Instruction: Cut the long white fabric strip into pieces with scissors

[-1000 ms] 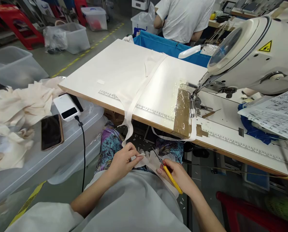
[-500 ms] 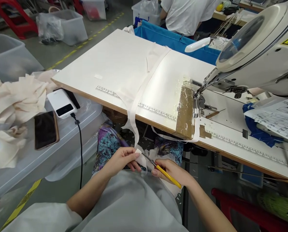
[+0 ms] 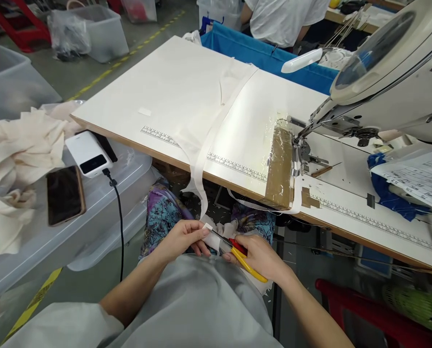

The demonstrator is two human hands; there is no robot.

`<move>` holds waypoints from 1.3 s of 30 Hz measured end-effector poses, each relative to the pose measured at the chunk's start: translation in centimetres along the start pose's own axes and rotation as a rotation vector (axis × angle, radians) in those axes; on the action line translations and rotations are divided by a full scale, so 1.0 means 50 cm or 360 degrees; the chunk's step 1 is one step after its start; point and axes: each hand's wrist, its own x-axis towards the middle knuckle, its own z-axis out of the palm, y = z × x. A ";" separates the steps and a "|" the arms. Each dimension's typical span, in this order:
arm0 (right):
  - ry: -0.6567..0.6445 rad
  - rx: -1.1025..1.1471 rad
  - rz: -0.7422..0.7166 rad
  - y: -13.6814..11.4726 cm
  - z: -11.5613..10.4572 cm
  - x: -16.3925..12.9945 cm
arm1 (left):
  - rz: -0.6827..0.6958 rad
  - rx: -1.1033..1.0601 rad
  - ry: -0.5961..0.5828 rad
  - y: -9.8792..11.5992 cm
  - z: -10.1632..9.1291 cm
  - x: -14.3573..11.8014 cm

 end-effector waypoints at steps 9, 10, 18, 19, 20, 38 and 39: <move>0.0032 0.0024 0.0000 -0.003 -0.003 0.005 | -0.0043 -0.0098 -0.0002 -0.006 -0.009 0.002; 0.0028 0.0012 0.0007 -0.005 -0.005 0.006 | -0.0042 -0.0102 -0.0001 -0.007 -0.009 0.001; 0.0127 -0.0022 -0.0037 -0.020 -0.003 0.017 | -0.0033 -0.0033 -0.0042 -0.006 -0.009 -0.005; 0.0138 0.0016 -0.0033 -0.018 -0.002 0.017 | -0.0035 -0.0022 -0.0042 -0.004 -0.009 -0.006; 0.0146 0.0057 -0.0024 -0.015 0.000 0.017 | -0.0037 -0.0007 -0.0039 -0.003 -0.008 -0.006; 0.1107 0.0935 0.0050 -0.002 0.043 -0.098 | 0.0713 0.2724 0.0812 0.430 0.005 0.174; 0.1138 0.1008 0.0127 0.005 0.042 -0.118 | 0.0553 0.2749 0.0828 0.456 0.001 0.205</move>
